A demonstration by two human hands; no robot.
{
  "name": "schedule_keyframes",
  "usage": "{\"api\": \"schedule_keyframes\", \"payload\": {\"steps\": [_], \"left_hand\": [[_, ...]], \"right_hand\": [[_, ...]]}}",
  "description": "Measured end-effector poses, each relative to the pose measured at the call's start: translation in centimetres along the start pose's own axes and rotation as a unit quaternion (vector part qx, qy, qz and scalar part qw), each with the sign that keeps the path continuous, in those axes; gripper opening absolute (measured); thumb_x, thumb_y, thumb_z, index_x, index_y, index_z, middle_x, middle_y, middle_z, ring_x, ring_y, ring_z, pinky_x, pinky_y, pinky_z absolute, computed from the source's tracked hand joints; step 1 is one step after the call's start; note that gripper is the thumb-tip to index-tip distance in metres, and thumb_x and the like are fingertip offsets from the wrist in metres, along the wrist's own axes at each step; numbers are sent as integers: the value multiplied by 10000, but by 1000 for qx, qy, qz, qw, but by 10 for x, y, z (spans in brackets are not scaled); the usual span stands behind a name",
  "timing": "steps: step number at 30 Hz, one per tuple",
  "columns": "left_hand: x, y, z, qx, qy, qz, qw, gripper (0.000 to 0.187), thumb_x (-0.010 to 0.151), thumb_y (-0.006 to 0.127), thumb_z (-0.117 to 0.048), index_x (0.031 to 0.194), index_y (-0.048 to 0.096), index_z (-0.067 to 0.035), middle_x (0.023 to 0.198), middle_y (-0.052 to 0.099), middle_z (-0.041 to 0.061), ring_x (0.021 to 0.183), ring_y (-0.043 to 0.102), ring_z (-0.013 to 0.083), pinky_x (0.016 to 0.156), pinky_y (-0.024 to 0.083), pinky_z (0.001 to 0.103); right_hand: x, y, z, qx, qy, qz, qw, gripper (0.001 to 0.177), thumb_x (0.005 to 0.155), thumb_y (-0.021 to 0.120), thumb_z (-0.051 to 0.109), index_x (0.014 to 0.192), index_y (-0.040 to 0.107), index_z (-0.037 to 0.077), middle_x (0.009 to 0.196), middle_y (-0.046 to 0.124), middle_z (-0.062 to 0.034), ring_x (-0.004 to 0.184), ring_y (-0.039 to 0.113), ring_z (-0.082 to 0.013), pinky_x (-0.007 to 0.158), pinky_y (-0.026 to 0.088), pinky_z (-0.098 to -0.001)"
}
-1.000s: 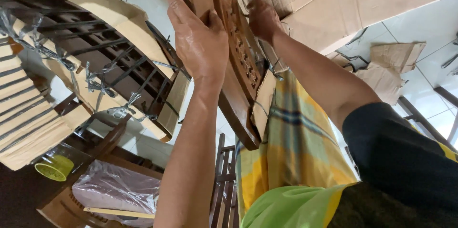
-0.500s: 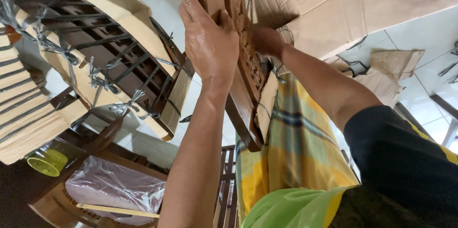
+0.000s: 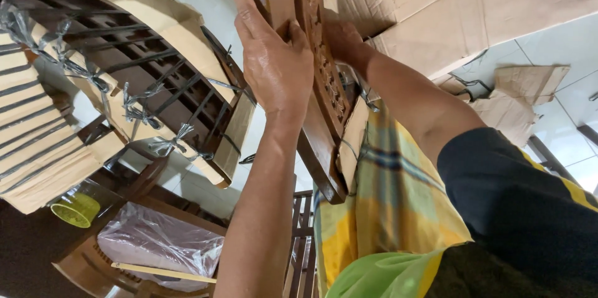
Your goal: Tying plastic strips around cardboard-wrapped wooden furniture components to secure the packaging for transport.
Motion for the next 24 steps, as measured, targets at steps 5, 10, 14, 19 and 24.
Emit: {"api": "schedule_keyframes", "payload": {"steps": [5,10,14,19,24], "left_hand": [[0,-3,-5,3,-12,4,1000,915,1019,711,-163,1645,44,-209,1364,618,119,906,773,293,713,662,417],[-1,1,-3,20,-20,-2,1000,923,1029,724,-193,1651,43,-223,1319,618,93,879,765,270,699,658,395],[0,-2,-7,15,-10,-2,1000,904,1008,709,-172,1647,71,-206,1369,603,90,970,760,305,711,650,405],[1,-3,-6,5,-17,12,1000,912,1032,699,-180,1647,28,-233,1347,603,108,913,758,316,690,652,433],[-1,1,1,2,-8,5,1000,897,1031,690,-155,1648,42,-219,1365,593,106,921,755,324,693,639,435]], "right_hand": [[22,32,-10,-75,30,77,994,247,1058,539,139,1210,688,14,1213,706,-199,1071,709,-410,775,628,-527],[36,103,-43,-33,24,95,995,353,1025,540,139,1361,589,40,1355,615,-232,1180,634,-425,886,561,-534],[26,127,-56,67,-66,57,994,422,1048,459,85,1470,460,87,1419,521,-210,1298,507,-314,1018,447,-425],[-49,36,-5,198,97,125,967,278,1007,530,100,1238,435,-21,1094,663,-272,974,684,-410,718,586,-471],[-88,23,16,182,126,199,955,226,1016,487,-46,1174,647,-26,1042,715,-239,957,723,-377,710,633,-426]]}}
Point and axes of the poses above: each hand's wrist, its own x-axis towards the middle knuckle, its own y-axis out of the palm, z = x × y, the point moved 1 cm from there along x, towards the middle knuckle
